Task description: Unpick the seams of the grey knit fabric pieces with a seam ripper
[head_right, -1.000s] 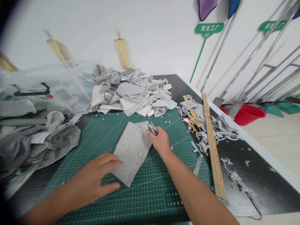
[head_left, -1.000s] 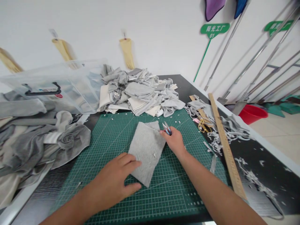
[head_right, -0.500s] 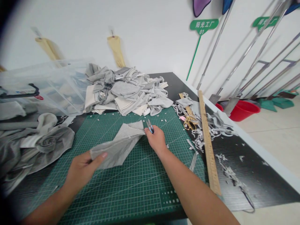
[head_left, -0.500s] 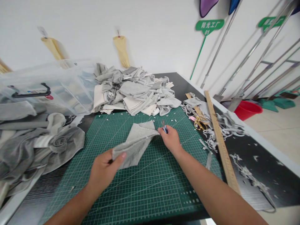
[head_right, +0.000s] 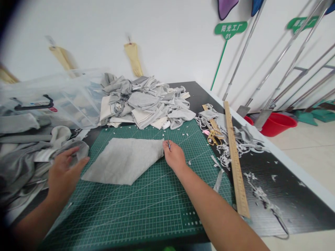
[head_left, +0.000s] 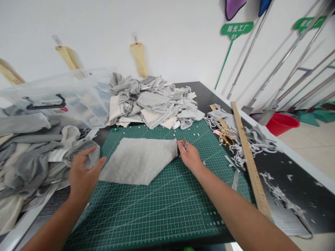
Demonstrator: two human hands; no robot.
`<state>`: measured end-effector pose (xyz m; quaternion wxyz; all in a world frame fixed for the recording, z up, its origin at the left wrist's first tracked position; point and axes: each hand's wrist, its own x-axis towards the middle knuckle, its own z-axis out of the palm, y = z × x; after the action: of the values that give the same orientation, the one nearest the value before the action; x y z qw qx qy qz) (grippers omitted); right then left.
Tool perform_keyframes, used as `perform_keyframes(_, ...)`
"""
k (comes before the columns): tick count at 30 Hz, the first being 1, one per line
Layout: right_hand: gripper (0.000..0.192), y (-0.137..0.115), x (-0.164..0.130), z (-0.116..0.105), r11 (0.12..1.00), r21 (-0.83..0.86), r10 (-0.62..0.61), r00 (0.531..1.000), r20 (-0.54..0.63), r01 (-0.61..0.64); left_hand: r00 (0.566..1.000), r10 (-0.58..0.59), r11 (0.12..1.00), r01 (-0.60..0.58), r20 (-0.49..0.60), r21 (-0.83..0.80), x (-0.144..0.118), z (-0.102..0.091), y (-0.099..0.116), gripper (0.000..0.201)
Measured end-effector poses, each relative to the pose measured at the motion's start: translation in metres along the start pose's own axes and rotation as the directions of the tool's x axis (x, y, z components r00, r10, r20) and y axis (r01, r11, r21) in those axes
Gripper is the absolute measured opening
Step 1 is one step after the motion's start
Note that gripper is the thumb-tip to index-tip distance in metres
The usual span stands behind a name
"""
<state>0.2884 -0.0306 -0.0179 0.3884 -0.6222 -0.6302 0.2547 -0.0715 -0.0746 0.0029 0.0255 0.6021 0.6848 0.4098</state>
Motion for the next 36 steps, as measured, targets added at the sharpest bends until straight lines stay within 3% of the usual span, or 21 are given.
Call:
perform_keyframes(2,0.041,-0.002,-0.001,-0.001,0.997,0.067,0.031,0.997,0.07,-0.036,0.964,0.194,0.974,-0.212,0.184,0.082,-0.001,0.009,0.004,0.038)
perform_keyframes(4,0.043,-0.006,-0.004,-0.001,0.986,0.157,0.031,0.984,0.174,-0.059,0.867,0.35,0.909,-0.406,0.356,0.095,-0.008,0.025,0.014,0.041)
perform_keyframes(5,0.044,-0.008,-0.006,-0.002,0.977,0.205,0.018,0.975,0.223,-0.065,0.815,0.365,0.878,-0.462,0.45,0.123,-0.014,0.033,0.019,0.041)
perform_keyframes(8,0.045,-0.017,-0.013,-0.005,0.968,0.248,-0.098,0.957,0.274,0.028,0.766,0.316,0.82,-0.517,0.56,0.245,-0.028,0.05,0.032,0.044)
perform_keyframes(14,0.034,-0.028,-0.022,-0.013,0.926,0.179,-0.363,0.916,0.169,0.334,0.758,0.282,0.794,-0.528,0.587,0.3,-0.032,0.05,0.038,0.045)
perform_keyframes(19,0.031,-0.028,-0.024,-0.012,0.918,0.204,-0.393,0.838,0.378,0.339,0.783,0.258,0.805,-0.498,0.565,0.322,-0.032,0.049,0.042,0.044)
perform_keyframes(21,0.03,-0.029,-0.025,-0.012,0.933,0.248,-0.35,0.827,0.441,0.262,0.787,0.256,0.807,-0.494,0.562,0.323,-0.032,0.049,0.043,0.044)
perform_keyframes(24,0.038,-0.032,-0.027,-0.016,0.928,0.37,-0.25,0.791,0.558,0.032,0.787,0.252,0.806,-0.493,0.563,0.329,-0.032,0.05,0.043,0.044)
perform_keyframes(26,0.045,-0.035,-0.028,-0.021,0.862,0.485,-0.244,0.718,0.652,-0.148,0.788,0.251,0.804,-0.493,0.562,0.331,-0.032,0.05,0.042,0.043)
perform_keyframes(28,0.046,-0.039,-0.029,-0.026,0.723,0.622,-0.293,0.681,0.671,-0.302,0.788,0.253,0.805,-0.493,0.561,0.33,-0.032,0.05,0.042,0.043)
perform_keyframes(31,0.044,-0.043,-0.03,-0.031,0.582,0.726,-0.315,0.722,0.616,-0.366,0.787,0.26,0.807,-0.495,0.559,0.321,-0.032,0.049,0.044,0.043)
perform_keyframes(36,0.044,-0.041,-0.024,-0.026,0.609,0.711,-0.157,0.825,0.543,-0.352,0.792,0.266,0.821,-0.485,0.549,0.302,-0.031,0.051,0.04,0.043)
